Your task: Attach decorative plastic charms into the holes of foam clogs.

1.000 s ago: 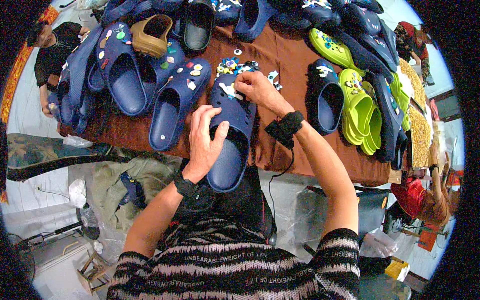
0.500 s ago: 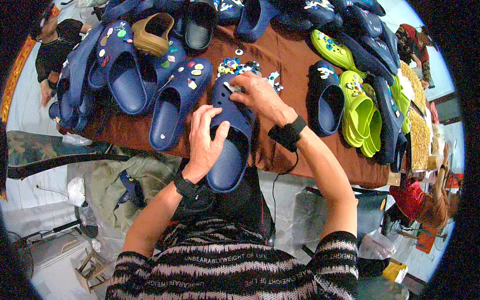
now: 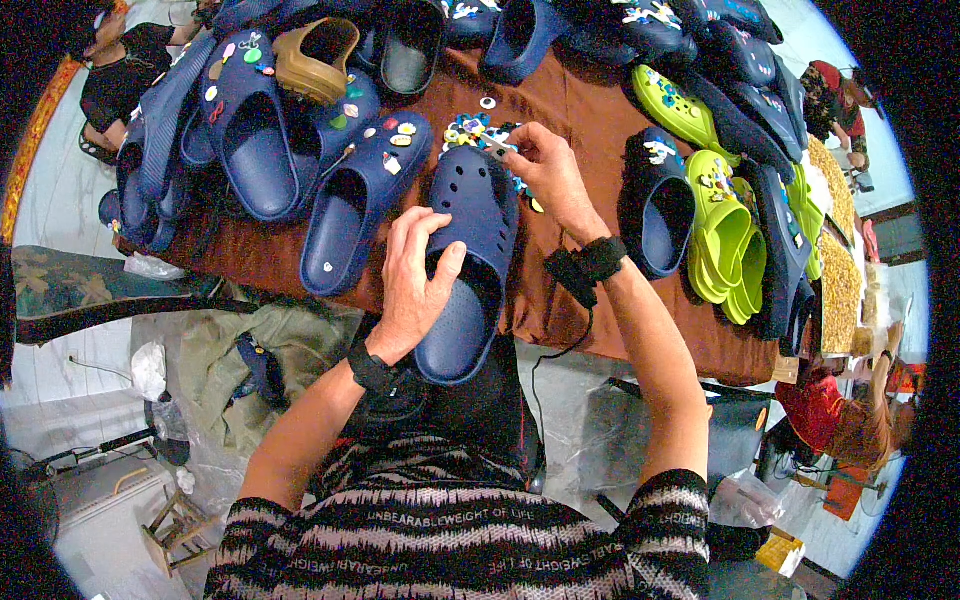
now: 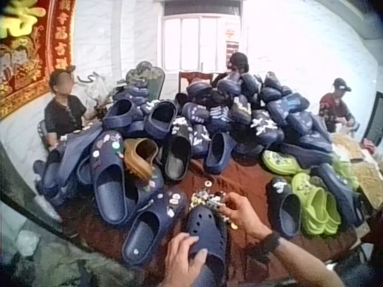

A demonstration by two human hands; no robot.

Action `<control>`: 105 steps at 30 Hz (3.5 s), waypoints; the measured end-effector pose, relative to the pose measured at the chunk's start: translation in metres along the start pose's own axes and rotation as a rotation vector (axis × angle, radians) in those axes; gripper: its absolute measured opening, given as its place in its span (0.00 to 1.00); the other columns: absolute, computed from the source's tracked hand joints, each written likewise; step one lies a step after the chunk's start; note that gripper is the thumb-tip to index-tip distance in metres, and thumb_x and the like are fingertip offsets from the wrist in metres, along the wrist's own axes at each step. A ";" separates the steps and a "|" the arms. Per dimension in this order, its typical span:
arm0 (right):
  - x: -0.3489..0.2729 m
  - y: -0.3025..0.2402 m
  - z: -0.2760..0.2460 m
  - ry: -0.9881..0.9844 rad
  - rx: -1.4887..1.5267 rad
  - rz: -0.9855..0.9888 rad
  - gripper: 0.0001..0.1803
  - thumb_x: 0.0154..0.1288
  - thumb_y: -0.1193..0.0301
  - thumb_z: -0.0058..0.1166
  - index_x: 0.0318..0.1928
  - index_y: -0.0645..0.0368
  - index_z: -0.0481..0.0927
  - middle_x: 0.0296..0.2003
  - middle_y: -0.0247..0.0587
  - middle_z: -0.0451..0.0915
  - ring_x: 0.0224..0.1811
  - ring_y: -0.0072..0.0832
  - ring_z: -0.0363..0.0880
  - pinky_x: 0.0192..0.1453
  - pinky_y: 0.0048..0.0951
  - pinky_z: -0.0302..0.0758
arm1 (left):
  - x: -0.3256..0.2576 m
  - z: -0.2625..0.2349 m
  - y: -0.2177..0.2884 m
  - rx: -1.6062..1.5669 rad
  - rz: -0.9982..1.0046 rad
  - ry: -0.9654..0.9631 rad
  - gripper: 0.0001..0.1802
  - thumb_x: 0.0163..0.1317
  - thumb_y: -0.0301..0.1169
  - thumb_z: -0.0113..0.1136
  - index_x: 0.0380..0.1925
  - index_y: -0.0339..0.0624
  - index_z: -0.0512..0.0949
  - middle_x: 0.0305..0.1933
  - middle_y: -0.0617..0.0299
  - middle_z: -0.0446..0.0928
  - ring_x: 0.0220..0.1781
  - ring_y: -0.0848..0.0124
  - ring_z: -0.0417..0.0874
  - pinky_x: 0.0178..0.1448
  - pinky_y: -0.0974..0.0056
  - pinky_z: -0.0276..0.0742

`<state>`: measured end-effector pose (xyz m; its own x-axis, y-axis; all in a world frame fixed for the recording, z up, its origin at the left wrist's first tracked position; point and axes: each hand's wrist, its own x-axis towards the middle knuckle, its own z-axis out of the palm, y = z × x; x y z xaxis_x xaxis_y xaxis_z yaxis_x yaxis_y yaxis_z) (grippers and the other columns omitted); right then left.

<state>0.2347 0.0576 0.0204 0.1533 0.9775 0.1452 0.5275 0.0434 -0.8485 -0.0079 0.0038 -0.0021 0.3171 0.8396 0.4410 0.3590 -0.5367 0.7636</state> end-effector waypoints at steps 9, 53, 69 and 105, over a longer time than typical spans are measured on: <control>-0.020 -0.015 0.023 0.070 -0.444 -0.368 0.11 0.59 0.77 0.62 0.44 0.57 0.79 0.40 0.48 0.80 0.43 0.51 0.80 0.44 0.46 0.77 | 0.000 0.001 0.000 -0.011 0.001 0.003 0.22 0.67 0.40 0.62 0.54 0.37 0.76 0.60 0.44 0.71 0.64 0.48 0.73 0.70 0.50 0.68; -0.025 -0.008 0.029 0.071 -0.239 -0.406 0.11 0.62 0.80 0.62 0.45 0.62 0.84 0.44 0.48 0.84 0.48 0.47 0.82 0.53 0.38 0.77 | 0.002 -0.003 -0.002 -0.011 0.001 0.052 0.19 0.63 0.35 0.65 0.51 0.37 0.77 0.58 0.45 0.73 0.62 0.48 0.74 0.68 0.50 0.70; -0.028 0.000 0.026 0.106 -0.036 -0.214 0.08 0.65 0.76 0.62 0.43 0.65 0.84 0.42 0.44 0.85 0.47 0.37 0.82 0.55 0.34 0.75 | 0.001 0.001 -0.003 -0.019 0.011 0.007 0.22 0.67 0.42 0.62 0.52 0.37 0.76 0.59 0.45 0.72 0.62 0.47 0.73 0.68 0.49 0.68; -0.028 -0.001 0.024 0.042 -0.377 -0.435 0.08 0.62 0.71 0.64 0.40 0.61 0.84 0.42 0.44 0.81 0.47 0.45 0.77 0.52 0.41 0.72 | 0.001 0.002 -0.001 -0.005 -0.008 -0.012 0.21 0.67 0.40 0.62 0.53 0.36 0.76 0.59 0.44 0.72 0.63 0.47 0.73 0.70 0.49 0.68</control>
<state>0.2099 0.0356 0.0048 -0.1148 0.8769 0.4668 0.8096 0.3549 -0.4676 -0.0065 0.0051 -0.0029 0.3251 0.8426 0.4294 0.3569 -0.5298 0.7694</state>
